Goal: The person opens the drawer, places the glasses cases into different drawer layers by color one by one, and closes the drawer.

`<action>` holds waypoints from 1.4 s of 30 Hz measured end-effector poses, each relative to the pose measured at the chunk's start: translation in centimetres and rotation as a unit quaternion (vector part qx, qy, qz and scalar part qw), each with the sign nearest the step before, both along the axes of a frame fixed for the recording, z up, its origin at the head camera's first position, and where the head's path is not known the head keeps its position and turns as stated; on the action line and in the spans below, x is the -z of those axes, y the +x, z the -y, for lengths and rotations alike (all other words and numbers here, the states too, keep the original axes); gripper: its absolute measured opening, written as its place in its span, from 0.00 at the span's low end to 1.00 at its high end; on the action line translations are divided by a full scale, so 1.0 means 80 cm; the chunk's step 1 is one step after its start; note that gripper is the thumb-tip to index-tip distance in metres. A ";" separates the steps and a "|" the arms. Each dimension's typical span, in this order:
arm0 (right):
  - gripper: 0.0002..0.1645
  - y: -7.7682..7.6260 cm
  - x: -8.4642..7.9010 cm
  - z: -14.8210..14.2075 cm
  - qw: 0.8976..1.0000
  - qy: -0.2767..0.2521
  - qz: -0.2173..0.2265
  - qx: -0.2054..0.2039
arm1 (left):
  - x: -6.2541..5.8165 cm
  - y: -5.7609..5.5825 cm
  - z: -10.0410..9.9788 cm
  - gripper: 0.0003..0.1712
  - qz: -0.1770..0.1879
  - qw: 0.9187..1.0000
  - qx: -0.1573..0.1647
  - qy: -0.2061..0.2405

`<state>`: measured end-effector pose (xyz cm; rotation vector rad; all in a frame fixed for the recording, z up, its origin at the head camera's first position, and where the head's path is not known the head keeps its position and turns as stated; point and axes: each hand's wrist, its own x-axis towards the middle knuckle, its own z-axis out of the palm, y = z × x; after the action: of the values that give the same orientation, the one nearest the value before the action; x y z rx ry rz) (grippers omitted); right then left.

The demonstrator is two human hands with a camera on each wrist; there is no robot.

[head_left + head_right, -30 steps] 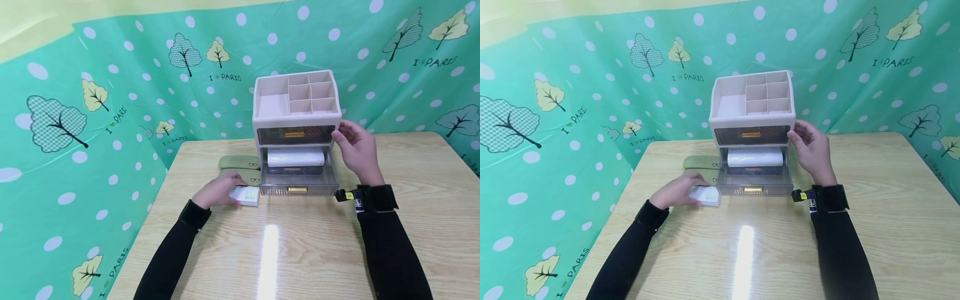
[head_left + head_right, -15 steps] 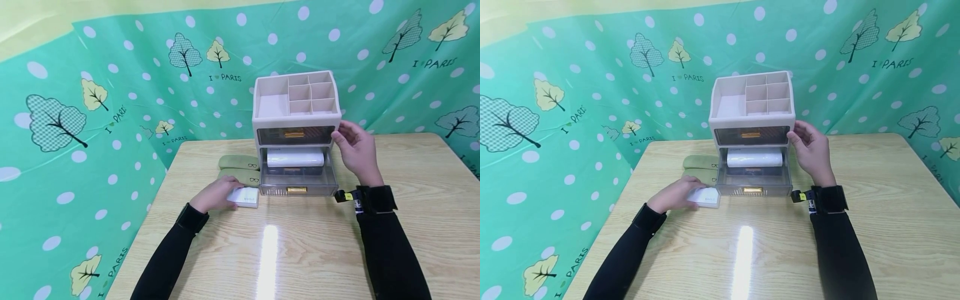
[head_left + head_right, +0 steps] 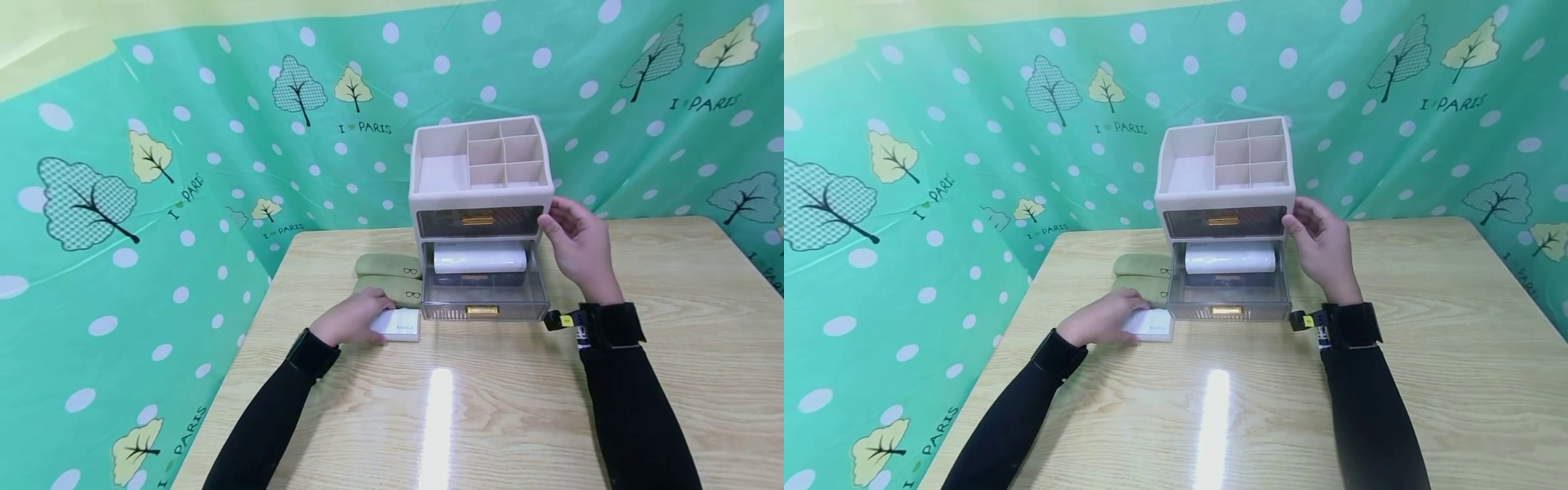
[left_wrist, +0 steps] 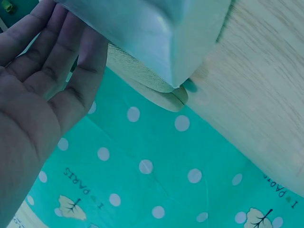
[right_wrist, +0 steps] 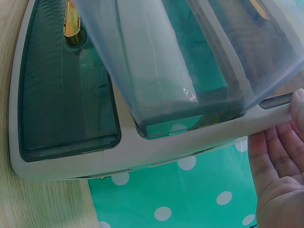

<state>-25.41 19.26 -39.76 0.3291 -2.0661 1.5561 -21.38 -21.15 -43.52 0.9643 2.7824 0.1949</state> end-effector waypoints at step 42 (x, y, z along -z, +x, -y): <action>0.23 0.000 0.000 -0.002 1.000 0.008 0.003 0.000 | -0.109 0.012 0.031 0.34 -0.128 0.989 0.050 0.059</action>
<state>-25.41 19.40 -39.78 0.3302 -2.0843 1.5431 -20.43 -23.62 -34.81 1.2352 2.9699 0.2397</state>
